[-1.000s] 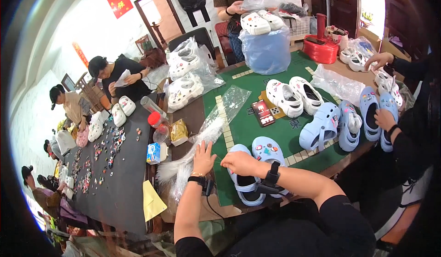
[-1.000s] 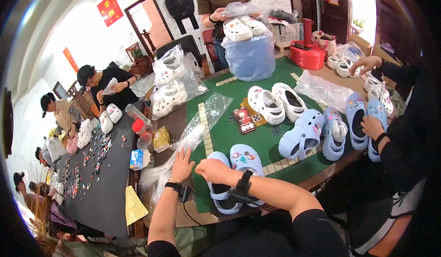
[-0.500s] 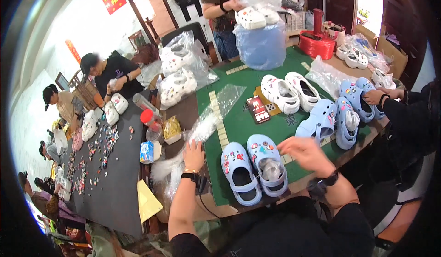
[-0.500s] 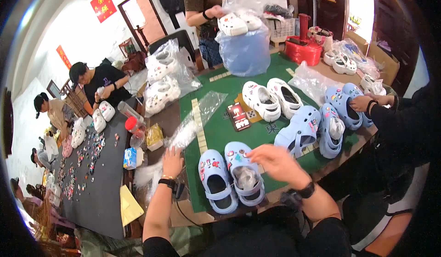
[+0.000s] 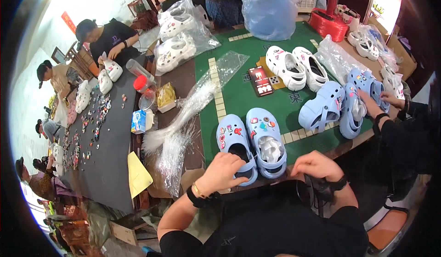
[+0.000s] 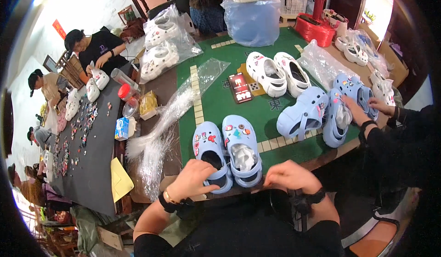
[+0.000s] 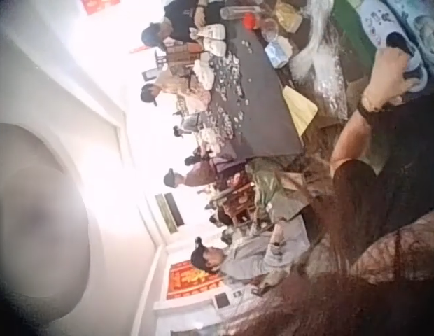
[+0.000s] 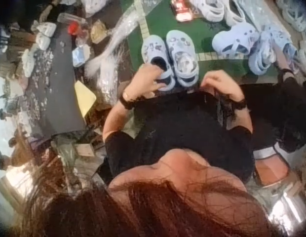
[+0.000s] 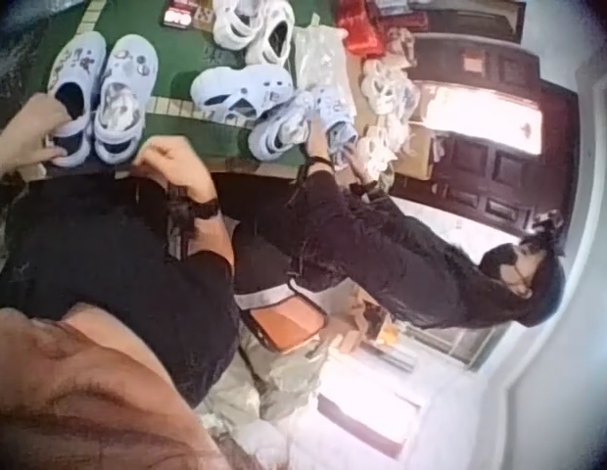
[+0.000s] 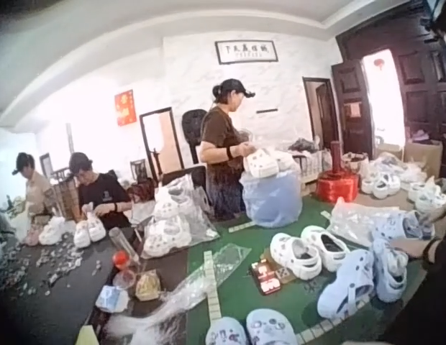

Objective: Attaching decorative charms to clogs and preparing them for packaging in a workshop environment.

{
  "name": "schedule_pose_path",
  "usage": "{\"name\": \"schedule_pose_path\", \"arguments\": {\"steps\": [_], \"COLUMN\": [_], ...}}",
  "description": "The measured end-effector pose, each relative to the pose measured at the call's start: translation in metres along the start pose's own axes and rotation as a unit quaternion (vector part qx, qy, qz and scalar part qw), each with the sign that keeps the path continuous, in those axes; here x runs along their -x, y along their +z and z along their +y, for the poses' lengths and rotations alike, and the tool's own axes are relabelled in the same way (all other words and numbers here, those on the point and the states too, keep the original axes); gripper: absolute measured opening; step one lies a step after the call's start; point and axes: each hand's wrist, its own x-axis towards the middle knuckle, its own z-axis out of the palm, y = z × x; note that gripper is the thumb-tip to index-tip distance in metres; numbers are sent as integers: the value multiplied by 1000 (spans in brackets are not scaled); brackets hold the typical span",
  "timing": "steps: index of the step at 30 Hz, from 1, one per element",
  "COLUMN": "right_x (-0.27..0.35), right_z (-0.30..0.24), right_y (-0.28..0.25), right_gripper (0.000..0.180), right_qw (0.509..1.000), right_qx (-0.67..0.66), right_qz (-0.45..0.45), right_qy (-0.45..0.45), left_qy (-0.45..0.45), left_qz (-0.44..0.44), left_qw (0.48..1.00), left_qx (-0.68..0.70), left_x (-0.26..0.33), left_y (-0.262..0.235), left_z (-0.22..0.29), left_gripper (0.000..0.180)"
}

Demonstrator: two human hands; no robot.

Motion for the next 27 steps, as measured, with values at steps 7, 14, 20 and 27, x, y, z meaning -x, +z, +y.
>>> {"name": "schedule_pose_path", "arguments": {"steps": [7,14,20,27], "right_x": [-33,-31,-4,12], "right_z": [16,28,5,55], "right_y": [30,29,32,63], "right_gripper": [20,20,25,25], "right_qw": [992,992,991,962], "right_qx": [-101,-99,29,-10], "right_qz": [40,73,-102,-199], "right_qy": [-60,3,81,186], "left_qy": [-107,-196,-181,-156], "left_qz": [38,49,68,95], "left_qw": [990,964,964,954], "left_qx": [82,175,182,237], "left_x": [7,-1,9,24], "left_y": [13,9,7,7], "left_z": [-8,-8,-4,-2], "left_gripper": [28,30,37,52]}}
